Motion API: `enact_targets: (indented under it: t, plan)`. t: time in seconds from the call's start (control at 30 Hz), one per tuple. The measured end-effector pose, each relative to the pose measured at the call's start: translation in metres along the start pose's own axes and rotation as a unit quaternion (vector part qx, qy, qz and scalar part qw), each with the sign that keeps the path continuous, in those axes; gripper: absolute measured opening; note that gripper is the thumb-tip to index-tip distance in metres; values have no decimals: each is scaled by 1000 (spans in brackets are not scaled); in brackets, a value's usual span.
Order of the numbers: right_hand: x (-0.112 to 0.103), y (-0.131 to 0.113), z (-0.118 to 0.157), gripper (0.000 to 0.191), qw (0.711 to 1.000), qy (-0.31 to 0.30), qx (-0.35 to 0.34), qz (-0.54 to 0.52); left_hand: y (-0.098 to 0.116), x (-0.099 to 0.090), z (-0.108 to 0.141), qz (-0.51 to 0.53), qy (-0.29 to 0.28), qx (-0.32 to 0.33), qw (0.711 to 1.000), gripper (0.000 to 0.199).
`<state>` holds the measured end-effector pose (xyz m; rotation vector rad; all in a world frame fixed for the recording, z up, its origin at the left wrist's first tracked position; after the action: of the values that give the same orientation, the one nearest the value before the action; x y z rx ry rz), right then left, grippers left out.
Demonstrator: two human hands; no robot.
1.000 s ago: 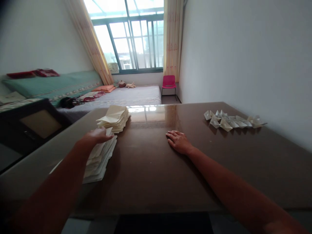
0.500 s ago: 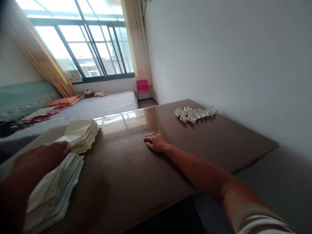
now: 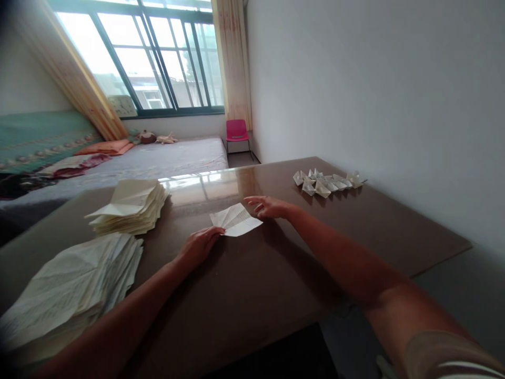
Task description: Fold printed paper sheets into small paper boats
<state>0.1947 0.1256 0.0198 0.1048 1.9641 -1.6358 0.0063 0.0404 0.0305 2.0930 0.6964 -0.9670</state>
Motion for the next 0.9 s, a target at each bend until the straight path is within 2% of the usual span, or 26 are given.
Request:
enact_targets:
  t: [0.07, 0.2, 0.27, 0.37, 0.43, 0.5, 0.6, 0.7, 0.8, 0.9]
  plan:
    - [9, -2, -1, 66, 998, -55, -23, 27, -1, 0, 2, 19, -1, -4, 1000, 27]
    - [10, -4, 7, 54, 994, -75, -68, 33, -3, -1, 2, 32, 2, -28, 999, 22]
    - [17, -7, 19, 52, 987, -129, -88, 44, -7, -2, 2, 23, 10, -56, 998, 20]
    - [20, -14, 28, 56, 981, -129, -116, 92, -15, -3, 2, 4, 17, -105, 994, 17]
    - [23, -17, 26, 55, 982, -93, -121, 106, -20, -3, 1, 2, 22, -134, 991, 13]
    - [28, -20, 21, 39, 985, -50, -135, 97, -22, -3, 0, 11, 28, -154, 988, 10]
    - [35, -10, 11, 41, 993, -4, -94, 71, -27, -2, -2, 14, 40, -182, 982, 11]
    - [32, -1, 4, 38, 995, 51, -51, 75, -37, -3, -3, -15, 53, -224, 973, 32]
    - [24, 0, 2, 32, 982, 116, -22, 144, -43, -5, -2, -38, 58, -254, 965, 60]
    - [20, -1, 4, 52, 961, 161, 6, 226, -43, -7, -3, -57, 53, -256, 964, 66]
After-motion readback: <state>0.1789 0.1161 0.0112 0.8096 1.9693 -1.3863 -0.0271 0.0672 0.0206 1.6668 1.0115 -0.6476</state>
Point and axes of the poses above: each hand's wrist, its own z-axis away from the middle knuckle, its own x-axis out of the palm, y = z × x, the point moved 10 cm from there along -z, towards the middle knuckle, and after that the axes turned 10 degrees about y, right-handed, at the moved point
